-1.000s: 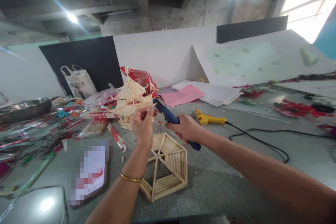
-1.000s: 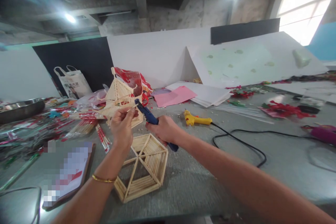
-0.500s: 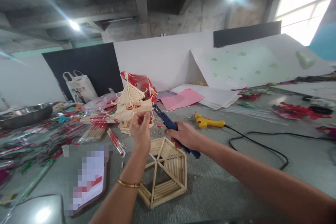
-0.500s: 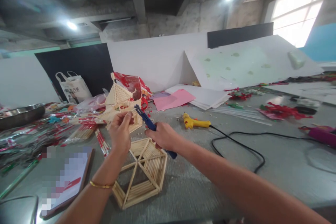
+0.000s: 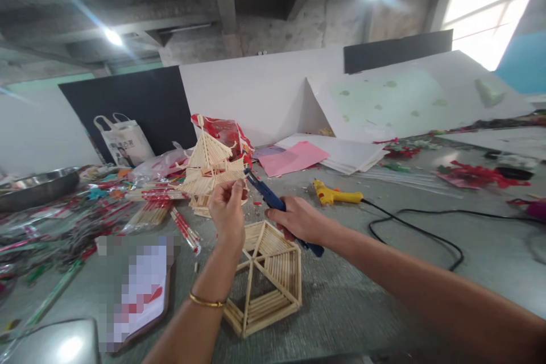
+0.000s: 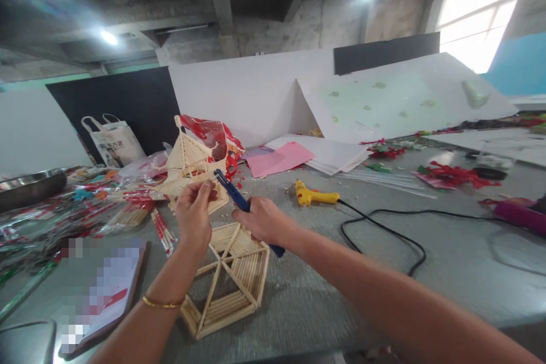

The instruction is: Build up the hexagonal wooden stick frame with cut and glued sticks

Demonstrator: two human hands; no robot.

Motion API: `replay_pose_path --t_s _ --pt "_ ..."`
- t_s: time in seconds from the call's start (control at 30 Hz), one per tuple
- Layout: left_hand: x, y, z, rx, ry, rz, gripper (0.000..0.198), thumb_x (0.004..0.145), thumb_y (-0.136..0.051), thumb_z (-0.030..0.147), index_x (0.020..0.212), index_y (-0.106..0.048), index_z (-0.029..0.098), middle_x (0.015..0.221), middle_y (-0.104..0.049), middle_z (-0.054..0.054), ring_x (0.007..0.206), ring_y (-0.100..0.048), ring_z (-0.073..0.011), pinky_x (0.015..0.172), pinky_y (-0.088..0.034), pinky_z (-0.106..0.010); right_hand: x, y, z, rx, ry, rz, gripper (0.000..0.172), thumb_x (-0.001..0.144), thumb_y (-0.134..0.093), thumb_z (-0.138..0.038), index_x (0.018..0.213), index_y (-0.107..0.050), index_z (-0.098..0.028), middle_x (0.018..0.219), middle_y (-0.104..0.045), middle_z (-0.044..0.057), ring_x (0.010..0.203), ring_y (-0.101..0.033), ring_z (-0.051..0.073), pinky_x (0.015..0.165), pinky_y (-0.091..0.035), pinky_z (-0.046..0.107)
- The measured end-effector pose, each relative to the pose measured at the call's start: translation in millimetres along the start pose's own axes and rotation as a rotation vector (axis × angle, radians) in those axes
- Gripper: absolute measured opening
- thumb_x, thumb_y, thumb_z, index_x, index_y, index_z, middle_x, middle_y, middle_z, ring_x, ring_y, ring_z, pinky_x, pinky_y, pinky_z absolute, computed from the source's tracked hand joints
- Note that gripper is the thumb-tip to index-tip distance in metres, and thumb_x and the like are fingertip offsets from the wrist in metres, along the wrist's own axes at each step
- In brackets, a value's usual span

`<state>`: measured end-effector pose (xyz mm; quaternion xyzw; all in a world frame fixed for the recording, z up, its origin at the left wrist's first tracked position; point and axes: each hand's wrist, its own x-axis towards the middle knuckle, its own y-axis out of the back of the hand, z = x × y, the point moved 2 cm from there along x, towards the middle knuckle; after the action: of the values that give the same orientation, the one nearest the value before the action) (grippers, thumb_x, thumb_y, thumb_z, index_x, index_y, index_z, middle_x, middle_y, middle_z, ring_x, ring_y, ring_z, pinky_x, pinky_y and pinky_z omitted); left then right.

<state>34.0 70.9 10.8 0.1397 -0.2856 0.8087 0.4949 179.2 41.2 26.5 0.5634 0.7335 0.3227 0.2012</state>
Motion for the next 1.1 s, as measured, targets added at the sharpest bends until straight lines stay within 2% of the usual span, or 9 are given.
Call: replay_pose_path --t_s 0.27,0.47,0.57,0.67,0.8,1.1 --pt "1.4 1.1 -2.7 0.037 -0.02 -0.003 0.023 0.07 -0.063 0.037 0.074 -0.058 0.014 0.062 -0.058 0.002 0.054 -0.053 -0.0087 0.055 -0.043 -0.022 -3.7 4.9 -10.9 -0.092 -0.013 0.019 0.025 0.077 -0.042 -0.033 0.059 -0.044 -0.016 0.04 -0.044 -0.001 0.04 -0.042 0.008 0.044 -0.027 0.02" --pt "1.1 1.0 -3.4 0.092 -0.053 -0.015 0.025 0.071 -0.062 0.039 0.076 -0.059 0.015 0.061 -0.058 0.002 0.054 -0.055 -0.0098 0.055 -0.044 -0.022 -2.0 8.7 -9.2 -0.1 -0.03 0.039 0.031 0.078 -0.042 -0.036 0.054 -0.042 -0.017 0.037 -0.043 -0.001 0.036 -0.039 0.007 0.042 -0.026 0.02" --pt "0.9 2.7 -0.5 0.169 -0.106 0.018 0.024 0.071 -0.062 0.039 0.075 -0.059 0.016 0.06 -0.058 0.003 0.054 -0.055 -0.0101 0.055 -0.044 -0.022 -1.0 8.5 -5.8 -0.061 -0.001 0.041 0.033 0.078 -0.041 -0.036 0.051 -0.043 -0.016 0.037 -0.046 0.0 0.038 -0.043 0.008 0.043 -0.03 0.02" --pt "1.1 4.1 1.5 0.213 -0.134 0.042 0.023 0.071 -0.061 0.039 0.075 -0.059 0.017 0.061 -0.059 0.003 0.054 -0.055 -0.0103 0.054 -0.044 -0.022 0.5 4.9 -1.3 -0.034 0.005 0.014 0.028 0.076 -0.043 -0.034 0.055 -0.047 -0.016 0.041 -0.05 0.001 0.04 -0.047 0.009 0.044 -0.032 0.019" --pt "1.4 4.6 0.7 0.258 -0.156 0.043 0.023 0.072 -0.061 0.04 0.076 -0.059 0.018 0.061 -0.059 0.002 0.055 -0.055 -0.0107 0.055 -0.043 -0.022 1.1 1.3 1.1 -0.02 -0.014 0.009 0.021 0.074 -0.044 -0.031 0.059 -0.046 -0.016 0.045 -0.053 0.001 0.04 -0.047 0.009 0.041 -0.03 0.018" --pt "1.8 5.0 -2.0 0.299 -0.176 0.048 0.022 0.072 -0.06 0.04 0.075 -0.058 0.019 0.062 -0.059 0.002 0.057 -0.055 -0.0116 0.057 -0.042 -0.023 0.1 1.3 1.9 -0.005 -0.006 -0.023 0.024 0.075 -0.042 -0.032 0.058 -0.046 -0.016 0.043 -0.054 0.002 0.04 -0.049 0.009 0.043 -0.033 0.019"
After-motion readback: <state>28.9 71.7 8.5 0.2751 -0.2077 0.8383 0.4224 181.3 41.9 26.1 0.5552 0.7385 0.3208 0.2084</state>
